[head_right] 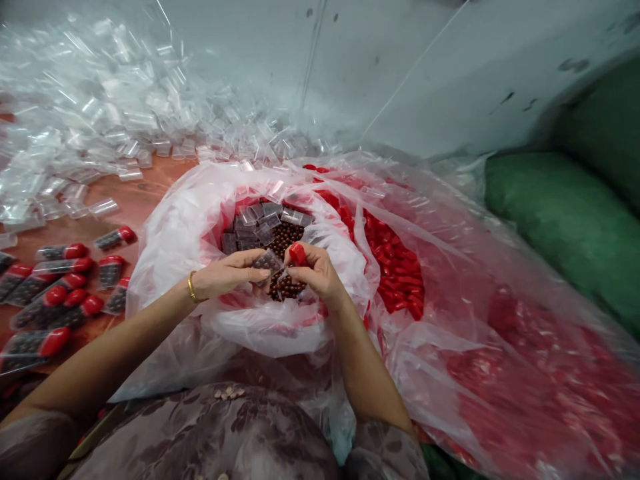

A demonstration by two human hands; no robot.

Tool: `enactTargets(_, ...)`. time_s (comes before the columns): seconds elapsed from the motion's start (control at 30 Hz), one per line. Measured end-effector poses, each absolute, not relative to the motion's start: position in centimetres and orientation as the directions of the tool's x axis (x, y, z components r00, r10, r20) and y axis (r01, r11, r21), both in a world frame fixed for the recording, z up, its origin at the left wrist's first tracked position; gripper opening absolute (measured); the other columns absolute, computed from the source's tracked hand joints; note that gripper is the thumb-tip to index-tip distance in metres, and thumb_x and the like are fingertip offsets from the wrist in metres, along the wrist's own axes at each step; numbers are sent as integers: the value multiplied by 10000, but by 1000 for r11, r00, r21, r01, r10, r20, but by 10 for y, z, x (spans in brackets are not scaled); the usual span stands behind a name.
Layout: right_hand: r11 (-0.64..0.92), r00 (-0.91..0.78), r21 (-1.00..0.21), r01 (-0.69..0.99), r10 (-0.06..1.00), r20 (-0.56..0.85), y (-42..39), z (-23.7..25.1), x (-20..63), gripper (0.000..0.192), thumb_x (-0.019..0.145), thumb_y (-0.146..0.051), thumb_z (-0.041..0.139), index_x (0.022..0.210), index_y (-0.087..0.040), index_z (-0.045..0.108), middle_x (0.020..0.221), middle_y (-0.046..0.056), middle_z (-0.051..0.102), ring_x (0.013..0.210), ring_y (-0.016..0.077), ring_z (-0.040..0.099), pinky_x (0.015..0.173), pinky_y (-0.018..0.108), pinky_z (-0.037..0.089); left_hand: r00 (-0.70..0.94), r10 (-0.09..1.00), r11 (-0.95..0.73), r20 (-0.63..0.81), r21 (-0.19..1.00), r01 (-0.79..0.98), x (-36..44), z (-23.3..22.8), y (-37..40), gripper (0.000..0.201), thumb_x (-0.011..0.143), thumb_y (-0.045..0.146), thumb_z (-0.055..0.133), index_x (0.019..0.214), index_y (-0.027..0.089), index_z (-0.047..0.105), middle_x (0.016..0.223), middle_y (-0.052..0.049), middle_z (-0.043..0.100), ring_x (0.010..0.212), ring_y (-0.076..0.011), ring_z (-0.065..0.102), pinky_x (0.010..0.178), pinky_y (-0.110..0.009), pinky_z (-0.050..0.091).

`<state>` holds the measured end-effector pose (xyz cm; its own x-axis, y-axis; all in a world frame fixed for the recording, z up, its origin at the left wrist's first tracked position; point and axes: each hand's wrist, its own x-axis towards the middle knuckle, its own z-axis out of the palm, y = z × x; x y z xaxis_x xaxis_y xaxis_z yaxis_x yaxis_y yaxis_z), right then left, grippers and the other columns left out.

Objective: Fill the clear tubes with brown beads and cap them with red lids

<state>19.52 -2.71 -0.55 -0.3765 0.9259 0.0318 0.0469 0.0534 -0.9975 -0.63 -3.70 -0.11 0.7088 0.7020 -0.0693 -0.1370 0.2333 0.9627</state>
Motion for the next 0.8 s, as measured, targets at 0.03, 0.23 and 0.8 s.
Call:
enactTargets(0.03,13,-351,-1000,27,936,3,-27,-5,194,226,651,-369,647,766,-190,573,557,-56,466,420,74,391,404,219,347,701,710,224,-59,964,-146,-6,-2,-37,307,768,397,634,819,134,484,693,4,578,580,-73,523,566,-219,419)
enactTargets(0.23,65,-244,-983,169,970,22,-39,1,181,382,859,-535,452,1053,-229,574,581,-58,461,405,71,366,363,204,319,657,754,148,-8,976,-158,-3,-6,-38,335,762,401,629,882,133,468,729,13,545,593,-72,507,577,-228,429)
enactTargets(0.8,467,-319,-718,517,883,345,-51,-9,177,399,916,-365,425,1210,-190,630,1102,65,704,957,197,677,826,326,547,543,835,-182,89,976,121,-4,-9,-43,230,797,352,533,872,136,513,741,6,525,673,-110,455,603,-232,371)
